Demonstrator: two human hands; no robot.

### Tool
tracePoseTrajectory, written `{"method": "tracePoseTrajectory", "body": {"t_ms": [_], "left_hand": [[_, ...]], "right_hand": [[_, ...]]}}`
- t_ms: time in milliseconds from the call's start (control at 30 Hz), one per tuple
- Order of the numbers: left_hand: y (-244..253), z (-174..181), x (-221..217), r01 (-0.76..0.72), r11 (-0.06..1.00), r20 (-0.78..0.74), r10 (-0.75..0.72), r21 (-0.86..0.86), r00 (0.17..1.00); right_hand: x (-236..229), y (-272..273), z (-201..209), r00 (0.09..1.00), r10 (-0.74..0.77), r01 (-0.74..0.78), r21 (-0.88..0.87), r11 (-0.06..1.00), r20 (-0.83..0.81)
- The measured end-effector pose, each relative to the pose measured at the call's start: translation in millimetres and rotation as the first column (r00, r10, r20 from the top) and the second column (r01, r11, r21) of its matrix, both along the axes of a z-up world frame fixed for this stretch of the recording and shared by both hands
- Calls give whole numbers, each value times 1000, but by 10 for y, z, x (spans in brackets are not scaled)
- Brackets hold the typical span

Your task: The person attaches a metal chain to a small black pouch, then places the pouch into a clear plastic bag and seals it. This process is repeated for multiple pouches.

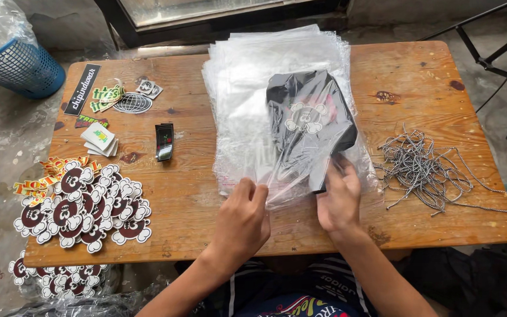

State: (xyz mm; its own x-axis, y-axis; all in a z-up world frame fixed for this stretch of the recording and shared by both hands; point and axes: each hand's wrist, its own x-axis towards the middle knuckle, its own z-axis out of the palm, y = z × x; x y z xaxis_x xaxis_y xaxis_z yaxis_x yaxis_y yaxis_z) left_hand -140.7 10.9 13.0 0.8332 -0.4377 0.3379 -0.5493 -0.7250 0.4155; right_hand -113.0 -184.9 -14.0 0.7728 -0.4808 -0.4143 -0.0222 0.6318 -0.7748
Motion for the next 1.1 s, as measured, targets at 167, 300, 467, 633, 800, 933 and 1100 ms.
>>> {"method": "tracePoseTrajectory", "body": {"t_ms": [167,300,467,633,800,933,1100], "left_hand": [[75,-124,-56,-91,995,-21,91,-34,996],[214,-157,-69,-35,989,-45,41,141,998],[254,187,80,20,996,-242,1,84,970],[-107,113,566,38,999,-92,-35,31,995],[-267,-275,852,57,969,-180,-14,239,984],[-216,-286,810,52,973,-216,-2,225,976],[-64,-385,766,49,984,-168,-20,173,986]], "right_hand": [[-493,235,80,989,88,-70,-148,987,115],[-946,119,343,942,335,-282,-554,783,-5],[-848,-442,584,889,419,-273,-949,160,-186],[124,-626,524,861,508,175,-937,-302,-3],[533,-534,284,658,346,-365,-685,-630,-669],[548,-555,291,651,302,-385,-646,-659,-696],[743,-578,368,599,131,-406,-441,-800,-790]]}}
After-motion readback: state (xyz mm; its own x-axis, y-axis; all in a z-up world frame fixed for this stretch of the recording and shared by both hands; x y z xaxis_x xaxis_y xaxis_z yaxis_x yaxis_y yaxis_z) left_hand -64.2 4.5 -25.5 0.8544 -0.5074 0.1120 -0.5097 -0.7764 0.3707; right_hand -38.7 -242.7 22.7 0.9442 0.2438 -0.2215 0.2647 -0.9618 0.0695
